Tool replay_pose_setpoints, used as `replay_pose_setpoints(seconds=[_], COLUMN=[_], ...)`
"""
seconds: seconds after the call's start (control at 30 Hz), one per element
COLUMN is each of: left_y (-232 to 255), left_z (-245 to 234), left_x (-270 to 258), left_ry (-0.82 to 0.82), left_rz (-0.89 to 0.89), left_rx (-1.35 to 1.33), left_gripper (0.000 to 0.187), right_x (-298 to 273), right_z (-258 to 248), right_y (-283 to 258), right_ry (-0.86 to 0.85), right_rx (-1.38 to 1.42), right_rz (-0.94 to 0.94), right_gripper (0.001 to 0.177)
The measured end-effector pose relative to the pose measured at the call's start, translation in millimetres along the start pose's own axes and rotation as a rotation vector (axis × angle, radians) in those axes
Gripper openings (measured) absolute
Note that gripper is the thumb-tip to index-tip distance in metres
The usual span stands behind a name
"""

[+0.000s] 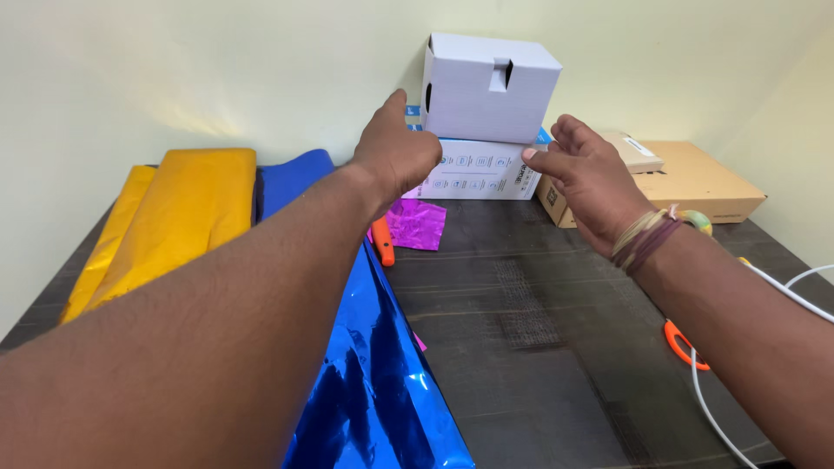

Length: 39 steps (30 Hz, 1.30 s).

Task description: The person cuts a sheet of gold metallic wrapping paper with scissors, then wraps a small rectangular box with the paper. They fold the paper edges around the box and smooth the sides, but do not tape or finish the wrap.

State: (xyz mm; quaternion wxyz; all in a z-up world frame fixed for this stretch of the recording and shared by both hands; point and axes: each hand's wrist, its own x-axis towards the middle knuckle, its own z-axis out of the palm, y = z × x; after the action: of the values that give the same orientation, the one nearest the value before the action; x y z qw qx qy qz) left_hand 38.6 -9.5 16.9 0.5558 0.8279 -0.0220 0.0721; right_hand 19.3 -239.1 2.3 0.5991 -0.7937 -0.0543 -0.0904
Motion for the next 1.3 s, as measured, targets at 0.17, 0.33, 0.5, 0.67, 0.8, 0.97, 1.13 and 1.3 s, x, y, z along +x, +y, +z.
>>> replay_pose_setpoints(seconds=[0.17, 0.33, 0.5, 0.67, 0.8, 0.97, 1.13, 1.3], left_y=[-0.4, -6.2, -3.6, 6.5, 17.4, 27.6, 38.5, 44.8], left_z=[4.5, 15.2, 25.9, 40.0, 55.5, 80.9, 110.9, 134.8], left_x=[3.4, 8.3, 12.3, 8.7, 2.7, -2.3, 1.4, 5.0], left_ry=[-0.045, -0.005, -0.008, 0.006, -0.098, -0.147, -0.233, -0.258], left_rz=[-0.004, 0.099, 0.177, 0.249, 0.2, 0.251, 0.193, 0.207], left_rx=[-0.012, 0.003, -0.008, -0.049, -0.066, 0.043, 0.195, 0.262], left_gripper=[0.093, 0.08, 0.059, 0.068, 0.075, 0.074, 0.084, 0.091], right_x=[5.1, 5.2, 4.0, 2.7, -4.8, -9.9, -13.3, -16.3], right_z=[3.3, 4.0, 1.8, -5.2, -23.1, -52.9, -78.4, -98.7], right_y=[-0.8, 2.4, 1.6, 0.3, 3.9, 11.4, 17.0, 20.0], right_ry=[-0.05, -0.076, -0.108, -0.067, 0.071, 0.133, 0.243, 0.302], right_rx=[0.014, 0.042, 0.073, 0.149, 0.011, -0.074, -0.203, -0.33], right_rz=[0.003, -0.007, -0.031, -0.047, 0.012, -0.079, -0.053, -0.017], right_gripper=[0.093, 0.091, 0.074, 0.069, 0.065, 0.068, 0.07, 0.074])
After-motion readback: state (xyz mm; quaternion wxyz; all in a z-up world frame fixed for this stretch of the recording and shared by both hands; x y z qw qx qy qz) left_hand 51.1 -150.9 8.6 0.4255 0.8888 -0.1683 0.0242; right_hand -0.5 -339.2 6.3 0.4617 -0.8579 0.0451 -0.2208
